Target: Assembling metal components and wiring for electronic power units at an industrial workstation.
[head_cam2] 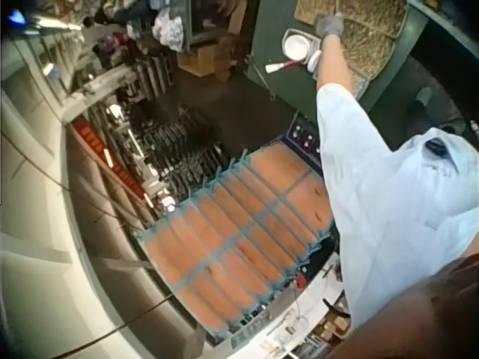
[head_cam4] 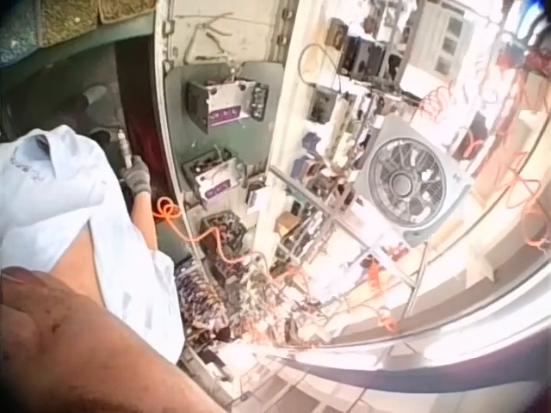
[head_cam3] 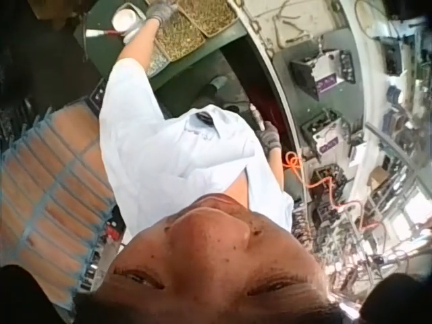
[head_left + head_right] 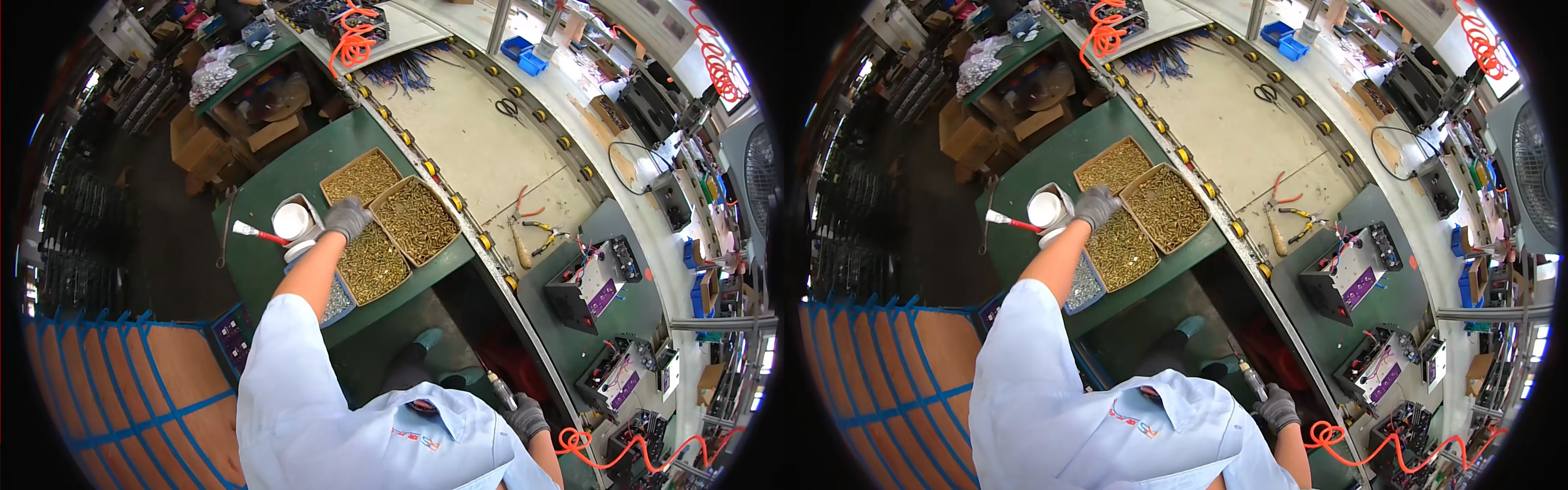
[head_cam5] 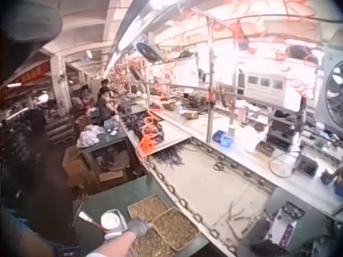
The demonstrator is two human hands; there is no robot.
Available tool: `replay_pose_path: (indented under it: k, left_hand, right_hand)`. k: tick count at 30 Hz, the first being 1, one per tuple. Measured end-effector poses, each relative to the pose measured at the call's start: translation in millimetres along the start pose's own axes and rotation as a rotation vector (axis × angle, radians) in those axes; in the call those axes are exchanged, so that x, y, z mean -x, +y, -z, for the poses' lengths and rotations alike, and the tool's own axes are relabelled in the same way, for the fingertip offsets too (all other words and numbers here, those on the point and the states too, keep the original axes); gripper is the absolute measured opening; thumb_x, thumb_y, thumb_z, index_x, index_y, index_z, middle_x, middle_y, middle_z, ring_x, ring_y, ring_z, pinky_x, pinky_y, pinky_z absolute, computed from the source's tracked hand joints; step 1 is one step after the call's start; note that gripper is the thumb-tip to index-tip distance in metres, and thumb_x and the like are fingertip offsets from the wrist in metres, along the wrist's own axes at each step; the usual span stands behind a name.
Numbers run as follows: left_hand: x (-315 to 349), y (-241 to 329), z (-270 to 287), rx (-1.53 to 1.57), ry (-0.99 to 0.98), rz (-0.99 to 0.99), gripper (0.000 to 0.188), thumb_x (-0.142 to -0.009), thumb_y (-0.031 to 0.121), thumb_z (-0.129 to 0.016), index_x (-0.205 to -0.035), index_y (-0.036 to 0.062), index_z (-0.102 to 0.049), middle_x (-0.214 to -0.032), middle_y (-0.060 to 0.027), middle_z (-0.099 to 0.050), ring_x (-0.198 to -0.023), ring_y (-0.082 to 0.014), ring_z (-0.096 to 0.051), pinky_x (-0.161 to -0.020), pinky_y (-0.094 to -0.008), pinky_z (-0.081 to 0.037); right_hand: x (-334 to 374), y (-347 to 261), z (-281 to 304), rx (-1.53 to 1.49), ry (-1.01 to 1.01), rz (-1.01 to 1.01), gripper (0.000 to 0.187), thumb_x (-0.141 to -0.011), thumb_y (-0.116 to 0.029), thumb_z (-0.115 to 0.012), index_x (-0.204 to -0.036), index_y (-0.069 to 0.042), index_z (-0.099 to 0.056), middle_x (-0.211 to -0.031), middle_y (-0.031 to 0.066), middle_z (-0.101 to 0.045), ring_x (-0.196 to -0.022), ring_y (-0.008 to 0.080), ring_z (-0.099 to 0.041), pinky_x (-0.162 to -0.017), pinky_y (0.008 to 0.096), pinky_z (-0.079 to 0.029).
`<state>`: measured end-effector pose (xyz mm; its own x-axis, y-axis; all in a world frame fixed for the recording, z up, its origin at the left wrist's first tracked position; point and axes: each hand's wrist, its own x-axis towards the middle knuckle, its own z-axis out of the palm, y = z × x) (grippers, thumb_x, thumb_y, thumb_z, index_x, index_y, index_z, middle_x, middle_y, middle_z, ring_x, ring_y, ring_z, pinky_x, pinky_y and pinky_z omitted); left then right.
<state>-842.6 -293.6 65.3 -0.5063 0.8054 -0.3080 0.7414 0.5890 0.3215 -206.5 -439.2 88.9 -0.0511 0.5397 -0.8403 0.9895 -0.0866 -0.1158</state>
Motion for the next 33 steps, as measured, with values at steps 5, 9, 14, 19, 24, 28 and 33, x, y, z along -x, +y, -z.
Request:
replay_pose_path:
  k: [5, 9, 14, 19, 24, 28, 33]
  left_hand:
    - [-88.5, 5.4, 4.5, -0.028, 0.046, 0.166, 0.055, -0.09, 0.044, -0.068, -0.133, 0.0106, -0.061, -0.134, -0.0227, -0.063, -0.129, -0.0352, -0.059, -0.109, -0.0452, -0.046]
    - [-123.4, 24.0, -3.0, -0.005, 0.109, 0.256, 0.065, -0.093, 0.042, -0.065, -0.147, 0.0099, -0.049, -0.149, -0.0246, -0.049, -0.138, -0.0371, -0.051, -0.113, -0.0471, -0.044]
    - [-126.6, 43.8, -22.2, -0.002, 0.018, 0.192, 0.053, -0.093, 0.039, -0.066, -0.137, 0.0094, -0.057, -0.141, -0.0246, -0.058, -0.131, -0.0385, -0.057, -0.109, -0.0489, -0.048]
    - [-128.0, 29.0, -30.4, -0.153, -0.043, -0.071, 0.03, -0.093, 0.025, -0.062, -0.115, 0.0064, -0.07, -0.119, -0.022, -0.07, -0.114, -0.0384, -0.068, -0.099, -0.0467, -0.054]
    - [-126.6, 12.9, -31.4, -0.155, 0.084, -0.093, 0.023, -0.094, 0.014, -0.057, -0.109, 0.0069, -0.073, -0.114, -0.0238, -0.071, -0.107, -0.0388, -0.07, -0.092, -0.0485, -0.057]
    - [-134.5, 4.4, -28.0, -0.169, 0.082, -0.062, 0.023, -0.091, 0.006, -0.059, -0.109, 0.0038, -0.072, -0.112, -0.0255, -0.071, -0.109, -0.0406, -0.069, -0.093, -0.0502, -0.056]
    - [-150.5, -20.6, -27.3, -0.122, 0.13, -0.071, 0.013, -0.088, 0.008, -0.061, -0.098, 0.0043, -0.069, -0.094, -0.0258, -0.071, -0.085, -0.0438, -0.068, -0.081, -0.0477, -0.056]
  right_hand:
    - [16.6, 42.1, -25.9, 0.01, 0.034, -0.107, 0.066, -0.066, -0.036, -0.088, -0.12, -0.005, -0.065, -0.115, 0.023, -0.072, -0.111, 0.0387, -0.068, -0.095, 0.0455, -0.054]
    - [31.6, 70.8, -44.9, -0.05, -0.007, -0.183, 0.064, -0.067, -0.041, -0.085, -0.117, -0.004, -0.068, -0.113, 0.024, -0.072, -0.108, 0.0396, -0.069, -0.094, 0.0452, -0.054]
    - [30.2, 77.7, -58.7, 0.014, -0.055, -0.188, 0.062, -0.069, -0.042, -0.082, -0.116, -0.003, -0.068, -0.108, 0.0239, -0.073, -0.106, 0.04, -0.07, -0.092, 0.0447, -0.055]
    - [19.9, 63.6, -52.9, -0.092, -0.006, -0.162, 0.058, -0.069, -0.04, -0.082, -0.112, -0.003, -0.07, -0.106, 0.0225, -0.074, -0.102, 0.0392, -0.071, -0.091, 0.0447, -0.055]
    - [12.7, 49.7, -39.1, -0.112, 0.06, -0.14, 0.063, -0.066, -0.036, -0.085, -0.118, -0.003, -0.068, -0.11, 0.022, -0.074, -0.105, 0.0387, -0.07, -0.093, 0.0449, -0.055]
    - [-0.7, 40.1, -34.4, -0.072, 0.039, -0.145, 0.064, -0.065, -0.036, -0.086, -0.118, -0.004, -0.067, -0.111, 0.0225, -0.073, -0.107, 0.0392, -0.069, -0.094, 0.0461, -0.054]
    - [-5.9, 32.7, -31.7, -0.046, 0.067, -0.059, 0.062, -0.066, -0.034, -0.086, -0.118, -0.005, -0.067, -0.111, 0.0217, -0.073, -0.107, 0.0386, -0.069, -0.095, 0.0453, -0.054]
